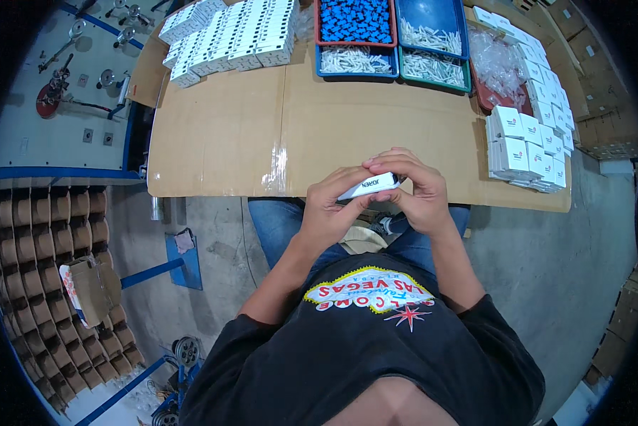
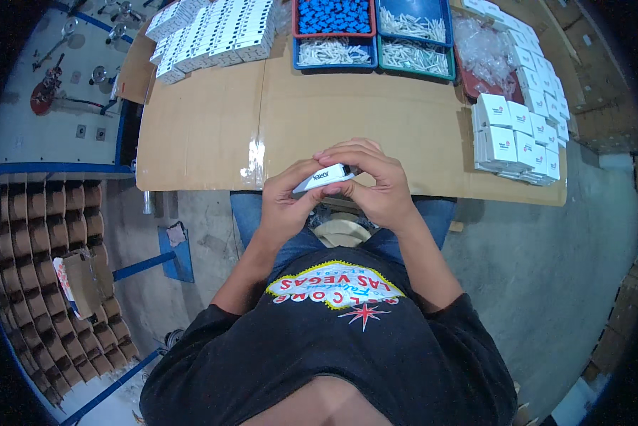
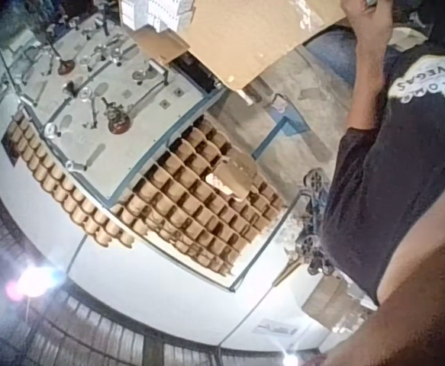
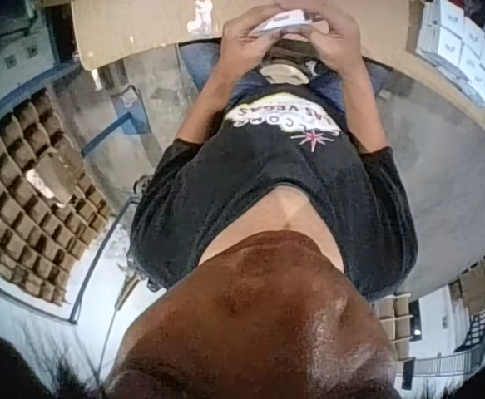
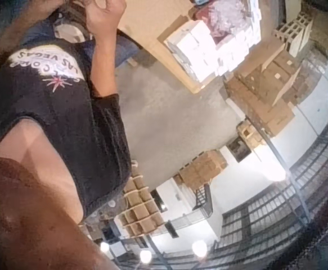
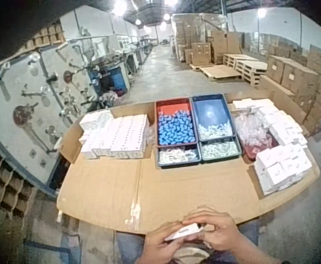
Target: The person assembles small electrical components by hand at a workbench. They place a white plastic piece and a blue plastic piece into a small white box, then close the box and place it on a stack of finished units. The process is repeated with new components from trays on the table.
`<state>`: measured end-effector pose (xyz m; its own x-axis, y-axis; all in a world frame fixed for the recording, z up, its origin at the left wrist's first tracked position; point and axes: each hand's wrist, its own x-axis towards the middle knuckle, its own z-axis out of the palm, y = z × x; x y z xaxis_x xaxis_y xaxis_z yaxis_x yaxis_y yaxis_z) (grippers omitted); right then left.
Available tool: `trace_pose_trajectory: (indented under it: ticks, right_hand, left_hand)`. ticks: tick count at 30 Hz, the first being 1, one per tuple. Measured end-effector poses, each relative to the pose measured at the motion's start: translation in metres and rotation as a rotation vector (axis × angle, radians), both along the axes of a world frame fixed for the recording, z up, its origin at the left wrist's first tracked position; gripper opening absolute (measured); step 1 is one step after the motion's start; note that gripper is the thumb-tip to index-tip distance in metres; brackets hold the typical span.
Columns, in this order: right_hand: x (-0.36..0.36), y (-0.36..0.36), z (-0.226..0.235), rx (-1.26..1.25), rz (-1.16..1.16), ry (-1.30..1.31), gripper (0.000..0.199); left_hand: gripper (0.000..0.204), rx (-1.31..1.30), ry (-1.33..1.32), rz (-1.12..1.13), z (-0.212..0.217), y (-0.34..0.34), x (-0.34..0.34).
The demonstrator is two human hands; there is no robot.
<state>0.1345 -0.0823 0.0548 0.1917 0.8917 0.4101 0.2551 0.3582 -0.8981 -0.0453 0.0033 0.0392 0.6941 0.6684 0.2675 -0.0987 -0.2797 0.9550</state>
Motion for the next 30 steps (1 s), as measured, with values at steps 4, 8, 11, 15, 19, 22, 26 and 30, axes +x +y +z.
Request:
trace_pose_trajectory:
  ticks: [4,8,11,15,19,22,26,30]
  right_hand:
    - [0.003,-0.003,0.002,-0.012,-0.026,-0.102,0.034]
    - [-0.005,-0.004,0.003,-0.073,-0.007,0.170,0.036]
    - [-0.003,-0.003,0.005,0.008,-0.059,0.017,0.038]
    - [0.003,-0.009,0.011,-0.070,-0.017,-0.055,0.037]
    - [0.004,-0.011,0.007,-0.082,-0.023,-0.071,0.034]
    - [0.005,-0.010,0.004,-0.068,-0.043,-0.094,0.034]
    - [0.004,-0.010,-0.001,-0.071,-0.046,-0.110,0.041]
    - [0.001,-0.003,0.012,-0.021,-0.135,-0.120,0.053]
  left_hand:
    - [0.035,0.050,-0.001,-0.021,0.003,0.004,-0.001]
    - [0.035,-0.038,-0.033,-0.039,0.002,0.004,-0.001]
    - [0.036,-0.080,-0.018,-0.045,0.005,0.002,-0.002]
    - [0.036,-0.074,-0.003,-0.040,-0.001,0.001,-0.004]
    - [0.035,-0.116,-0.021,-0.034,-0.005,-0.001,-0.004]
    - [0.035,-0.137,-0.012,-0.030,-0.006,-0.001,-0.003]
    - [0.035,-0.205,-0.002,-0.054,-0.008,0.002,-0.005]
    - [0.037,-0.317,-0.121,-0.093,-0.011,0.007,-0.009]
